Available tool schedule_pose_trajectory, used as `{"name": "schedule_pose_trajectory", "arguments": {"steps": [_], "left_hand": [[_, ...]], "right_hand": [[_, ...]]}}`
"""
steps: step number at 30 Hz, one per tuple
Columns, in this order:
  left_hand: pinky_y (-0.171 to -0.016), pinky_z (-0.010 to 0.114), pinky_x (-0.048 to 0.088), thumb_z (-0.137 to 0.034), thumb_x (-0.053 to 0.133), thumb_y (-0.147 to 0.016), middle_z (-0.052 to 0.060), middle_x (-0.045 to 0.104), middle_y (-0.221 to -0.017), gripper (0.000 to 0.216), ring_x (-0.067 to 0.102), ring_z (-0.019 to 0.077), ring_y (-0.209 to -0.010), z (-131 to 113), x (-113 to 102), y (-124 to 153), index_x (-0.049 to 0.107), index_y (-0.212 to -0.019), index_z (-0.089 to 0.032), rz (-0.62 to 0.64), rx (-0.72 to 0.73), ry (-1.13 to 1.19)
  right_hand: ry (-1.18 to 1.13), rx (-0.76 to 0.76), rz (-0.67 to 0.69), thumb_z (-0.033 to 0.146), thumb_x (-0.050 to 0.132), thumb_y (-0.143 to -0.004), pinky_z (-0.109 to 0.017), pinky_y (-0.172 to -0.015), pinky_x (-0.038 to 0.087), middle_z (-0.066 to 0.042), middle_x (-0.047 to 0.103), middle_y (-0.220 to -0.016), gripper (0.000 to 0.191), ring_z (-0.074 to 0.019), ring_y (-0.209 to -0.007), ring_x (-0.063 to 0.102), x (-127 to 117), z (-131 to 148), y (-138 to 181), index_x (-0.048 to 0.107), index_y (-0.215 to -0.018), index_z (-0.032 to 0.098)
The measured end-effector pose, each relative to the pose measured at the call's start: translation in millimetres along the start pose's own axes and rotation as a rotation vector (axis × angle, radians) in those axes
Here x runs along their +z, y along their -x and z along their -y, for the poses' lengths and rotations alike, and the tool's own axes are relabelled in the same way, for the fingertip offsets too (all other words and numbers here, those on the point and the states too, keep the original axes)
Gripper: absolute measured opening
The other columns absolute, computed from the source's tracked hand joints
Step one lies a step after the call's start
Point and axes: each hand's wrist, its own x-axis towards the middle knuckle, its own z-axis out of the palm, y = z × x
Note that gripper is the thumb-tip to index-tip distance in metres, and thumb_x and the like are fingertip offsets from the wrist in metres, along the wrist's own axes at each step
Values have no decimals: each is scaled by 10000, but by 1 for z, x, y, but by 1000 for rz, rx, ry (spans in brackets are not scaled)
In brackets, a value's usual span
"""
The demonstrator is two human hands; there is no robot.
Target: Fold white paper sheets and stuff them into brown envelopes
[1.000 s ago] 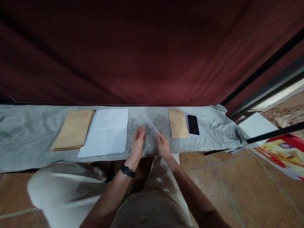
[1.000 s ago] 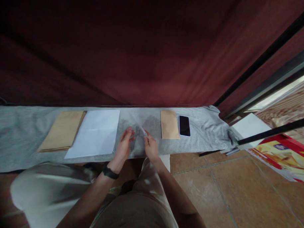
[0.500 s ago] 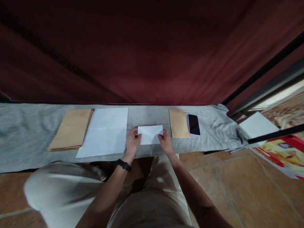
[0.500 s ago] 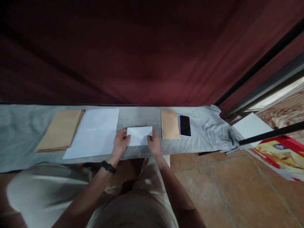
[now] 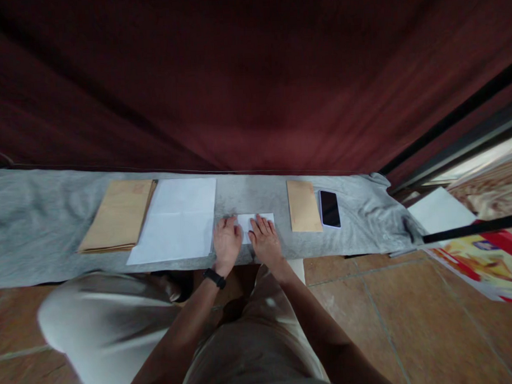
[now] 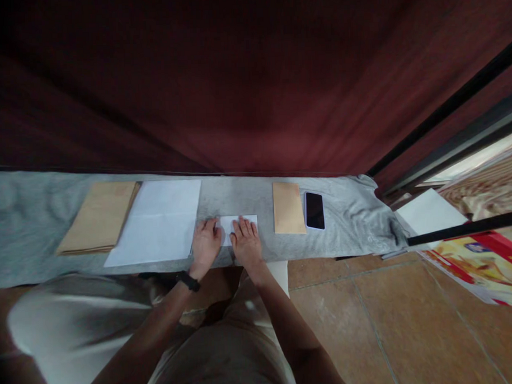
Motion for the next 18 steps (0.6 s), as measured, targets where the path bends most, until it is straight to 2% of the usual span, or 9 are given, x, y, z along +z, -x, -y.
{"name": "schedule_pose_trajectory", "arguments": {"steps": [2,4,7,13,18], "left_hand": [[-1145,455,417,-268,465,-974,182,636,-1358,396,577,299,-1304,-5,6,2,648,-1304,-145,10,136,20],[-1207,457,350,-325,425,-1010,187,578,-1463,453,493,290,-1412,-10,15,5,606,-1370,-118,115,249,39],[-1259,487,249,-398,383,-1033,181,490,-1563,553,387,285,-1500,-15,27,9,503,-1482,-98,238,332,-37],[-1279,491,189,-453,337,-1036,191,380,-1626,660,269,284,-1557,-2,30,15,384,-1561,-55,203,355,-175],[-1269,512,212,-430,358,-1026,166,367,-1635,643,274,287,-1555,11,27,15,366,-1581,-107,139,333,-185]], "right_hand": [[22,-4,12,320,411,-1067,-493,-1235,290,-139,412,-1619,496,-274,-1501,376,0,-1,1,475,-1529,150],[40,-19,27,258,417,-1051,-488,-1241,278,-145,391,-1629,511,-272,-1510,360,0,-2,3,446,-1546,133],[59,-44,36,169,423,-1012,-483,-1251,254,-152,358,-1643,578,-269,-1523,334,1,-4,5,370,-1585,114],[58,15,-4,228,384,-1041,-505,-1249,247,-157,371,-1637,555,-283,-1529,319,1,-8,9,373,-1586,121],[69,59,-44,321,389,-1069,-515,-1239,261,-184,374,-1628,564,-298,-1515,348,-1,-19,13,368,-1580,83]]}}
